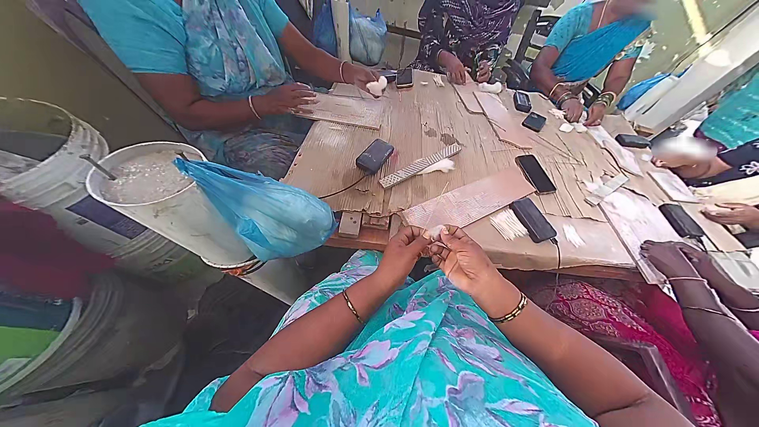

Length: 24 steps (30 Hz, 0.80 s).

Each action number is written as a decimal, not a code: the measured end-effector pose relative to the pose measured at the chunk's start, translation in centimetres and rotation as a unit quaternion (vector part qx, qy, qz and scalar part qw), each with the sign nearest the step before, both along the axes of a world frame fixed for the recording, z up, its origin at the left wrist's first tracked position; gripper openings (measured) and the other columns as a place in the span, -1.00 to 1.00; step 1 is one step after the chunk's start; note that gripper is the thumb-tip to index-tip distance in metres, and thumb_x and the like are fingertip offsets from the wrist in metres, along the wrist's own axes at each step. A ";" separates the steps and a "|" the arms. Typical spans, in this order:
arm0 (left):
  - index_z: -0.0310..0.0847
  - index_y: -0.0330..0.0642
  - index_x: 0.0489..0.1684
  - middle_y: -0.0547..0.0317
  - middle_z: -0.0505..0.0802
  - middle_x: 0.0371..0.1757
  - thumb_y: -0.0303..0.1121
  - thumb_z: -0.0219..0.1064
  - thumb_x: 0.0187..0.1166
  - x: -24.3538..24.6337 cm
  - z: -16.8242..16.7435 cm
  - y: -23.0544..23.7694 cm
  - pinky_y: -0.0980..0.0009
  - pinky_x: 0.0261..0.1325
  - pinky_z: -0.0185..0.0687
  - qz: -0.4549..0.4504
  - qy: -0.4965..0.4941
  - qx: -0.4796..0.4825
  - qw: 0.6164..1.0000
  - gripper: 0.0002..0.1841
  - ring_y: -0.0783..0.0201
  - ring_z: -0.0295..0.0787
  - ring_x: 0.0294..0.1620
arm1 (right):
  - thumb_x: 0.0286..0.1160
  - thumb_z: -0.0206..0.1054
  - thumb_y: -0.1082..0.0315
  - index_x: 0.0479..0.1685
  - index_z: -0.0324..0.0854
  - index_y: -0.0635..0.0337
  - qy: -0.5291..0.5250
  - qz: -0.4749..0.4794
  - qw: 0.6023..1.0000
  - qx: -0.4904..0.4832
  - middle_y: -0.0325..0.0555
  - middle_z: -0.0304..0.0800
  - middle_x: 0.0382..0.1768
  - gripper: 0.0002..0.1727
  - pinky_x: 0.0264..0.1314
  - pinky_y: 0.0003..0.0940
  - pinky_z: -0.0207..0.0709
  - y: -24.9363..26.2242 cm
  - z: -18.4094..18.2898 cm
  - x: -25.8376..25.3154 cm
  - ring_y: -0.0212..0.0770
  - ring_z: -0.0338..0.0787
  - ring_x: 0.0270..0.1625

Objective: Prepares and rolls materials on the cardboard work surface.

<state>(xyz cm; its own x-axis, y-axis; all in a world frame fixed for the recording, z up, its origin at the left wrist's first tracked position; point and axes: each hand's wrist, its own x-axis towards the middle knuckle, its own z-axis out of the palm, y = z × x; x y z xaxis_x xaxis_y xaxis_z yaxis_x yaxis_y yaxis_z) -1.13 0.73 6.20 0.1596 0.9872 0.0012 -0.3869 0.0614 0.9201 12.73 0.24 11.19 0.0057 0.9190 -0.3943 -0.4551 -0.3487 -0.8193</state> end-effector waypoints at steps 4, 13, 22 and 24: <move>0.60 -0.20 -0.22 0.28 0.71 -0.39 -0.50 0.23 0.74 0.1 -0.1 0.0 0.54 -0.22 0.56 0.015 0.005 -0.008 1.000 -0.90 0.46 0.60 -0.40 | 0.79 0.10 0.43 -0.06 0.51 0.11 -0.038 -0.013 0.999 0.037 -0.13 0.72 -0.25 -0.91 -0.26 -0.44 0.65 0.0 -0.3 0.8 -0.28 0.74 -0.34; 0.62 -0.23 -0.25 0.30 0.71 -0.43 -0.53 0.31 0.67 -0.2 -0.4 0.5 0.59 -0.30 0.49 0.008 0.029 -0.010 0.999 -0.92 0.51 0.56 -0.45 | 0.53 0.37 0.57 0.54 0.38 0.12 -0.256 0.124 0.940 0.191 -0.14 0.75 0.07 -0.43 0.04 -0.45 0.60 1.4 -0.6 1.9 -0.39 0.73 -0.06; 0.62 -0.24 -0.26 0.30 0.69 -0.45 -0.52 0.33 0.66 -0.4 -0.9 1.3 0.61 -0.33 0.45 0.027 0.065 -0.036 0.997 -0.92 0.52 0.54 -0.47 | 0.50 0.37 0.60 0.45 0.45 0.15 -0.273 0.112 0.935 0.198 -0.19 0.74 -0.25 -0.49 -0.15 -0.51 0.56 2.7 -2.3 1.9 -0.43 0.68 -0.29; 0.62 -0.25 -0.24 0.31 0.69 -0.44 -0.52 0.33 0.66 -0.3 -1.2 1.6 0.61 -0.33 0.46 0.024 0.073 -0.039 0.996 -0.94 0.52 0.54 -0.47 | 0.49 0.41 0.59 0.51 0.41 0.14 -0.281 0.130 0.931 0.195 -0.17 0.76 -0.26 -0.42 -0.15 -0.50 0.62 3.0 -2.5 2.1 -0.43 0.71 -0.31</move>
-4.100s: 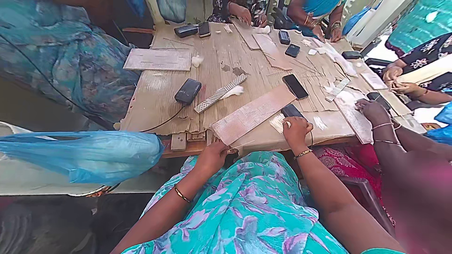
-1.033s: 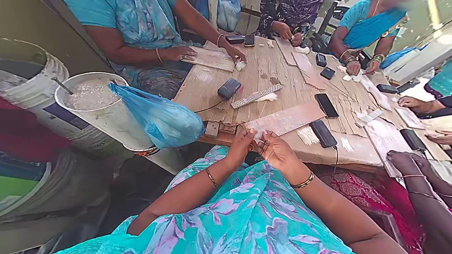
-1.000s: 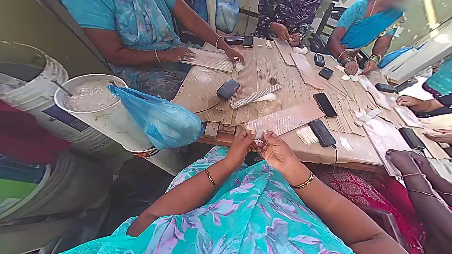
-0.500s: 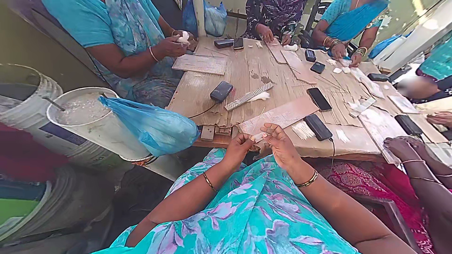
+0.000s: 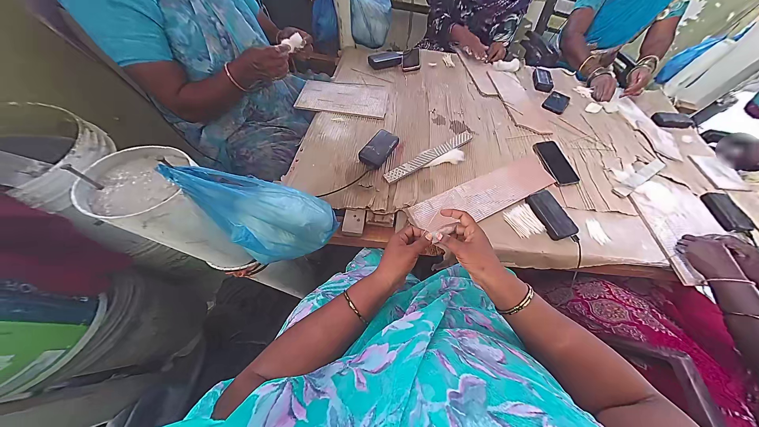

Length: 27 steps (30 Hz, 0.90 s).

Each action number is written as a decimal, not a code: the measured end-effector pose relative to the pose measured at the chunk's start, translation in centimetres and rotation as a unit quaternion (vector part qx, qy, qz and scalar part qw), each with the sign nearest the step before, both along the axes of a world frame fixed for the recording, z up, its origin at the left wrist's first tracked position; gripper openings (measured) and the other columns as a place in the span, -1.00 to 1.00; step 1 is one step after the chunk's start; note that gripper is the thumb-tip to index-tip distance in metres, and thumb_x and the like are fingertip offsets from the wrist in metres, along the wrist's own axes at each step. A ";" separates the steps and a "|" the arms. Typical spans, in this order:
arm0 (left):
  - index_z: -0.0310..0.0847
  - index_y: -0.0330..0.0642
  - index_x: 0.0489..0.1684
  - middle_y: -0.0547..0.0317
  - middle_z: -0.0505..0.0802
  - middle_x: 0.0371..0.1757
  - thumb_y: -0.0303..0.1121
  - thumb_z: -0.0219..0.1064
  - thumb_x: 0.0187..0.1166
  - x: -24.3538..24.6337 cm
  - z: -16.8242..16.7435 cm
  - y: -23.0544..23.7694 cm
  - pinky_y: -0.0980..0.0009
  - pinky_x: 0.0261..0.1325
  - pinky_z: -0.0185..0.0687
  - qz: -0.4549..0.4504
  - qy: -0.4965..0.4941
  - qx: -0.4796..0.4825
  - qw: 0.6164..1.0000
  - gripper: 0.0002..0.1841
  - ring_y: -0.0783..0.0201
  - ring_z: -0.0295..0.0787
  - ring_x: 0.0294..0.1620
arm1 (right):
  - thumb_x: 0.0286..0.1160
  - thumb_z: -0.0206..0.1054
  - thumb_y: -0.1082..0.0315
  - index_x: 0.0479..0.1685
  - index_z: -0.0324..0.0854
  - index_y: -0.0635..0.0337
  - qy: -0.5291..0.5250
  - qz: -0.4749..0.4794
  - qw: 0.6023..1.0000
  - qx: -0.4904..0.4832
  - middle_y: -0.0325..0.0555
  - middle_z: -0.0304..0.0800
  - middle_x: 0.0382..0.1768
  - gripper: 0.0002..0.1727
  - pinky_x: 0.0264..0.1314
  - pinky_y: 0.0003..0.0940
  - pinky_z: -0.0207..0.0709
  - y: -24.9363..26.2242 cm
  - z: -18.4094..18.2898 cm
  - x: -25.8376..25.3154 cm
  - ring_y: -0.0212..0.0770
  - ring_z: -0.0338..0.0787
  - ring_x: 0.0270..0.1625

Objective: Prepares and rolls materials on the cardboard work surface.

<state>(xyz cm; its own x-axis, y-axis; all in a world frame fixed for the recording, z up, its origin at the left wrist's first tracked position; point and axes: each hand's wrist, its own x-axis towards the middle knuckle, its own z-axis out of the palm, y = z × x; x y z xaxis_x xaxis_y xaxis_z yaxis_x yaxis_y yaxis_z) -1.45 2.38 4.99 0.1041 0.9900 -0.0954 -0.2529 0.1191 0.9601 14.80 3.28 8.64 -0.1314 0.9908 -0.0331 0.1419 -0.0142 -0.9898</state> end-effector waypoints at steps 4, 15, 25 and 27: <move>0.61 -0.26 -0.22 0.31 0.66 -0.46 -0.49 0.35 0.66 0.3 -0.4 0.9 0.61 -0.35 0.43 0.016 0.033 -0.018 0.999 -0.94 0.52 0.50 -0.50 | 0.51 0.40 0.57 0.48 0.43 0.14 -0.022 -0.028 0.999 -0.007 -0.19 0.70 -0.29 -0.47 -0.24 -0.51 0.53 1.1 -0.7 0.3 -0.43 0.62 -0.38; 0.57 -0.37 0.35 -0.08 0.73 0.01 -0.36 -0.02 0.91 0.0 -2.1 4.7 0.28 0.03 0.57 0.030 0.193 -0.105 0.975 -0.67 0.22 0.63 -0.14 | 0.58 0.41 0.37 0.50 0.55 0.13 -0.270 -0.074 0.958 0.055 0.15 0.85 -0.03 -0.52 0.35 0.39 0.30 6.2 -4.7 0.0 0.20 0.76 0.10; 0.66 -0.31 0.25 -0.17 0.78 0.22 -0.35 0.18 0.81 -0.6 -2.4 6.6 0.00 0.41 0.59 -0.045 0.407 -0.042 0.911 -0.73 -0.01 0.75 0.24 | 0.52 0.48 0.19 0.59 0.45 0.08 -0.416 -0.106 0.899 0.085 0.15 0.69 0.29 -0.37 0.29 0.41 0.24 8.3 -6.5 0.9 0.29 0.57 0.35; 0.68 -0.33 0.23 -0.21 0.76 0.26 -0.36 0.19 0.81 -0.6 -1.9 6.9 -0.04 0.47 0.54 -0.052 0.436 -0.035 0.898 -0.73 -0.08 0.71 0.33 | 0.48 0.51 0.19 0.62 0.41 0.07 -0.422 -0.115 0.894 0.099 0.22 0.60 0.38 -0.31 0.28 0.43 0.25 8.6 -6.6 1.4 0.33 0.56 0.39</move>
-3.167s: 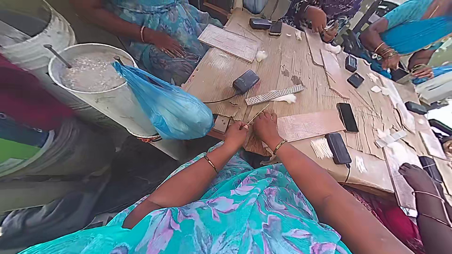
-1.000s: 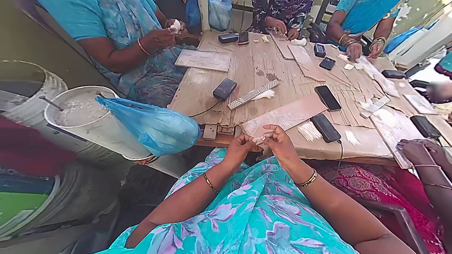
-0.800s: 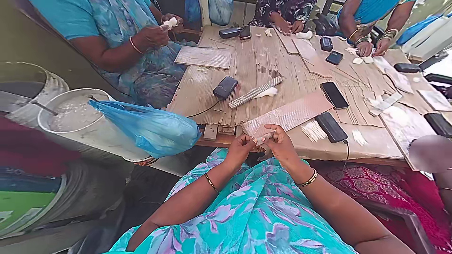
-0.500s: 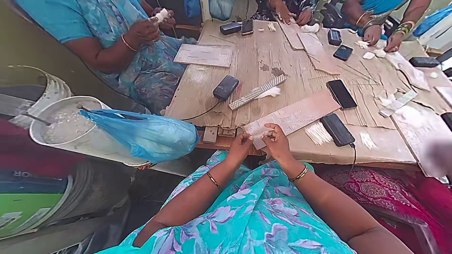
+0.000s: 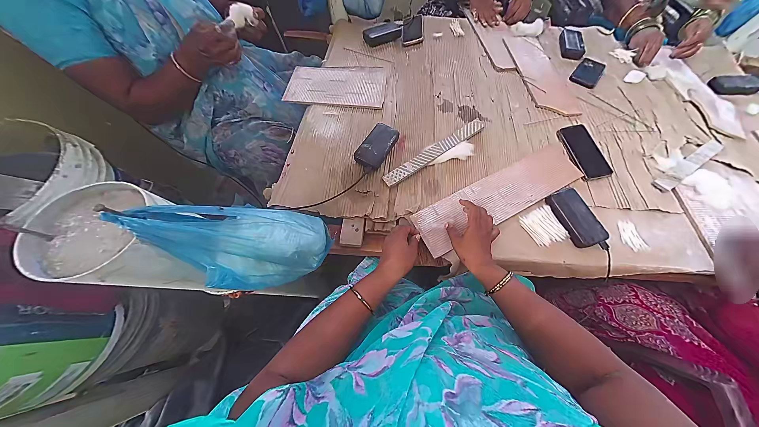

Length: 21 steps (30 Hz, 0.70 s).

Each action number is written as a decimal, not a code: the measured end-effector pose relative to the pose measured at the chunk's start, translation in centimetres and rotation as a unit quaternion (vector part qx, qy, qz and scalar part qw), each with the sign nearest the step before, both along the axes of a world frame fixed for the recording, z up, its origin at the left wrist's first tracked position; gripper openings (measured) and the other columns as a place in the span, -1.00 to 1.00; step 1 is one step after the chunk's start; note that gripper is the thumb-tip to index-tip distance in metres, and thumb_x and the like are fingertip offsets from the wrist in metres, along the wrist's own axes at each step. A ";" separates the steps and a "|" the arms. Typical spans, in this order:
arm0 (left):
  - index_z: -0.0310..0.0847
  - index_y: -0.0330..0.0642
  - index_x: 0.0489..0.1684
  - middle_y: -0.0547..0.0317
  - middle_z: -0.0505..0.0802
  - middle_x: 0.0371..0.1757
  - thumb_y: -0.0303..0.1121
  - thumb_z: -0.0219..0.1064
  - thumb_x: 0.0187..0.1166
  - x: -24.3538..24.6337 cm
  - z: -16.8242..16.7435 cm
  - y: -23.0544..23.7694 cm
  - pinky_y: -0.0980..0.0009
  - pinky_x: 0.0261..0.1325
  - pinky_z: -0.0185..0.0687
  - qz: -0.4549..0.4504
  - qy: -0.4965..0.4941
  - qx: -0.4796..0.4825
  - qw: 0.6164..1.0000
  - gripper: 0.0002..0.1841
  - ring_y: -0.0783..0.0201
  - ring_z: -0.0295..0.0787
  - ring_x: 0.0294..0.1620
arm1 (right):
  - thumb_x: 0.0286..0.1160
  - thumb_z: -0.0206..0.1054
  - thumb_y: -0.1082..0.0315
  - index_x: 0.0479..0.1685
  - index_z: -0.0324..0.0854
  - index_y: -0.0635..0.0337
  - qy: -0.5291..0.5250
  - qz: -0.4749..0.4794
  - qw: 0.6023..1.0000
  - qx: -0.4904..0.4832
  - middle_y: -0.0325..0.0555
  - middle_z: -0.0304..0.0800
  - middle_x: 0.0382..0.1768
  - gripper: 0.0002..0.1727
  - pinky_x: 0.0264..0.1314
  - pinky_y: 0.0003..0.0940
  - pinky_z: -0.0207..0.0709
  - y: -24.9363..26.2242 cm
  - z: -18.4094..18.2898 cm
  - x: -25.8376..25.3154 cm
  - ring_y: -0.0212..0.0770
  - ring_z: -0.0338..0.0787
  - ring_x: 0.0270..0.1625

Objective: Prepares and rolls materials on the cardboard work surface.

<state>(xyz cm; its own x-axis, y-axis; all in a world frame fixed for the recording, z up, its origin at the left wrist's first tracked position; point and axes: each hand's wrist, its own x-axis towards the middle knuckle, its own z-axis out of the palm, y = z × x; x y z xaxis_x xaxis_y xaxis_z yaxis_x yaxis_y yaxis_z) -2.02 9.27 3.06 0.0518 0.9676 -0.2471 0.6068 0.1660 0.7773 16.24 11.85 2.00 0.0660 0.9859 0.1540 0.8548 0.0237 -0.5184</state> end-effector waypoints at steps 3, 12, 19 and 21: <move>0.67 -0.34 0.24 -0.24 0.76 0.26 -0.37 0.19 0.80 -0.1 0.2 0.2 -0.07 0.47 0.55 -0.009 0.027 0.014 0.999 -0.73 -0.12 0.71 0.33 | 0.47 0.52 0.17 0.59 0.45 0.08 -0.008 -0.001 1.000 0.018 0.25 0.56 0.40 -0.33 0.26 0.44 0.27 0.4 -0.1 1.0 0.35 0.55 0.36; 0.70 -0.39 0.14 -0.23 0.77 0.19 -0.46 0.22 0.75 -0.4 -0.5 0.0 0.01 0.47 0.58 -0.044 0.091 0.120 0.988 -0.78 -0.11 0.71 0.33 | 0.62 0.35 0.32 0.19 0.77 0.07 -0.022 0.063 0.995 0.078 0.17 0.65 0.35 -0.75 0.27 0.41 0.28 0.7 -0.3 2.9 0.34 0.54 0.38; 0.70 -0.38 0.19 -0.27 0.77 0.17 -0.44 0.21 0.77 -1.4 -0.2 -0.1 -0.08 0.42 0.60 -0.046 0.095 0.106 0.989 -0.75 -0.18 0.74 0.29 | 0.53 0.38 0.44 0.13 0.81 0.13 -0.030 0.145 0.984 0.099 0.17 0.71 0.35 -0.75 0.39 0.42 0.30 0.6 -0.8 2.3 0.34 0.61 0.41; 0.69 -0.40 0.20 -0.29 0.77 0.16 -0.44 0.20 0.77 -1.6 -0.3 -0.2 -0.08 0.41 0.60 -0.051 0.093 0.110 0.988 -0.75 -0.19 0.74 0.27 | 0.54 0.39 0.42 0.11 0.81 0.11 -0.033 0.146 0.983 0.103 0.15 0.73 0.32 -0.76 0.37 0.42 0.30 0.6 -0.9 2.3 0.32 0.62 0.40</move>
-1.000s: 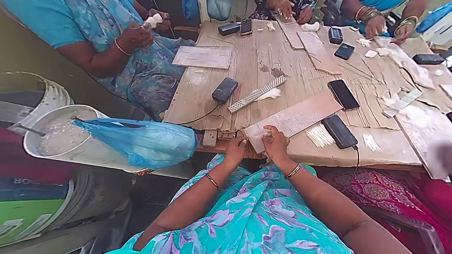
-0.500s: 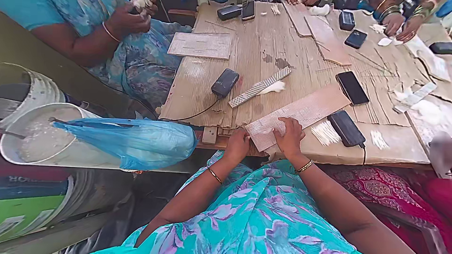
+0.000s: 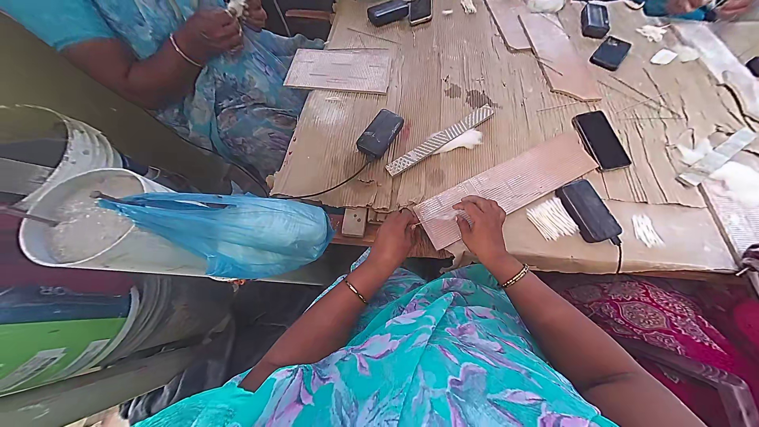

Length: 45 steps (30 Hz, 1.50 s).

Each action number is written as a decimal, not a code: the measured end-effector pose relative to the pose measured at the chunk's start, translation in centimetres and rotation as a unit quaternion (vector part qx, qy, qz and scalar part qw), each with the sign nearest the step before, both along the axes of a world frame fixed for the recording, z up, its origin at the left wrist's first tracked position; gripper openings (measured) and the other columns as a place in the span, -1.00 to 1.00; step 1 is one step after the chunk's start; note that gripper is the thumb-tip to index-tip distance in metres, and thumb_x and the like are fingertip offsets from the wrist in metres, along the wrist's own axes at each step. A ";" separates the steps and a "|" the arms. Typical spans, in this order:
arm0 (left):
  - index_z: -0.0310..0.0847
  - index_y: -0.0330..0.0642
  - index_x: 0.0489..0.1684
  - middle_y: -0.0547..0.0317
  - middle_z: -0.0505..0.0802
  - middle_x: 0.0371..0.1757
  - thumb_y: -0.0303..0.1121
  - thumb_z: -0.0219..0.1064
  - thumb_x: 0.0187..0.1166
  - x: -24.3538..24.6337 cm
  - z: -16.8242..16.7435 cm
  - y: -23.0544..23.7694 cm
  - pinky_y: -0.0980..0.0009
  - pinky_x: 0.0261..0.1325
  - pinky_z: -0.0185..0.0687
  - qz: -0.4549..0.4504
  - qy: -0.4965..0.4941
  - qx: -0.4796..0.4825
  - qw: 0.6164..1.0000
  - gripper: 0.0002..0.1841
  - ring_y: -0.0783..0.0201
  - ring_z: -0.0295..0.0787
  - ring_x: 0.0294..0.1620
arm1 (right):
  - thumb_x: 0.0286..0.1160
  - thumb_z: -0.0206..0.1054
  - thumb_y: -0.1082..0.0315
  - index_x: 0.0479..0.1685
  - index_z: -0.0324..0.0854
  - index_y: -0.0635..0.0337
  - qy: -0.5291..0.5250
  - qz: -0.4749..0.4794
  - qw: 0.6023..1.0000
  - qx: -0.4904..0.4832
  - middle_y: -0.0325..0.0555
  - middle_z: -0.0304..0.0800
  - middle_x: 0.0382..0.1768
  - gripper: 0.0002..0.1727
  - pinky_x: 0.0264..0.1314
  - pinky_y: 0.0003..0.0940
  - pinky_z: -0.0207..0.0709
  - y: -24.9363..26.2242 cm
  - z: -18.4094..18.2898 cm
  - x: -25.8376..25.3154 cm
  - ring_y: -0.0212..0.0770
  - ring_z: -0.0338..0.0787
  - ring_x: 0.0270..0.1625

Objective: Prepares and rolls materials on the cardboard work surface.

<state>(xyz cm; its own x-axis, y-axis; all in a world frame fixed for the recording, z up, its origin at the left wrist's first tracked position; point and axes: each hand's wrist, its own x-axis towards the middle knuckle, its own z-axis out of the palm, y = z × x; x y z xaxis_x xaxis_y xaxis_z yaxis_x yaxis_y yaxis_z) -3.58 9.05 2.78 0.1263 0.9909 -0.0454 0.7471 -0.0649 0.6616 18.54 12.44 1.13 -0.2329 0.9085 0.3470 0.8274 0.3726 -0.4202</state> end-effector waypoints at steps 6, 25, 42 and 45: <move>0.72 -0.42 0.15 -0.28 0.80 0.13 -0.50 0.22 0.74 -0.1 -1.3 -0.1 -0.04 0.42 0.62 0.007 -0.038 0.054 0.998 -0.77 -0.16 0.76 0.25 | 0.60 0.40 0.30 0.12 0.81 0.08 0.032 -0.071 0.995 -0.062 0.14 0.73 0.25 -0.78 0.24 0.40 0.28 -0.2 1.2 0.2 0.30 0.60 0.34; 0.71 -0.38 0.17 -0.23 0.80 0.16 -0.45 0.21 0.77 -0.3 -1.1 0.6 0.02 0.45 0.60 0.016 -0.023 0.024 0.999 -0.77 -0.10 0.75 0.28 | 0.82 0.11 0.13 0.60 0.54 -0.07 -0.192 0.087 0.970 -0.120 -0.15 0.52 0.66 -0.55 0.65 0.46 -0.02 7.7 2.4 -2.7 0.07 0.33 0.78; 0.73 -0.31 0.14 -0.12 0.81 0.12 -0.33 0.29 0.76 -2.2 -0.9 1.5 0.04 0.31 0.65 0.045 -0.116 -0.081 0.989 -0.76 0.05 0.78 0.12 | 0.62 0.25 0.52 0.18 0.79 0.26 0.102 0.007 0.988 -0.116 0.10 0.90 0.05 -0.71 0.30 -0.10 0.64 10.6 3.2 -2.5 -0.05 0.87 0.09; 0.68 -0.36 0.11 -0.13 0.80 -0.05 -0.32 0.30 0.76 -2.9 -1.7 1.9 0.06 0.15 0.63 0.071 -0.194 -0.136 0.969 -0.75 0.07 0.73 -0.06 | 0.52 0.34 0.61 0.24 0.61 0.27 0.474 -0.064 0.844 -0.240 -0.09 0.80 -0.11 -0.67 -0.09 -0.45 0.67 9.2 4.8 -2.3 -0.34 0.79 -0.20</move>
<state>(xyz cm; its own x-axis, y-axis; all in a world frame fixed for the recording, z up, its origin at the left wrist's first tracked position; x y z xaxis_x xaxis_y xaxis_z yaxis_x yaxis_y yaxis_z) -6.48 10.98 1.13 0.0487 0.9573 -0.2848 0.4277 0.2377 0.8721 16.26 21.64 5.96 0.0534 0.9942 -0.0938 0.0538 -0.0967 -0.9939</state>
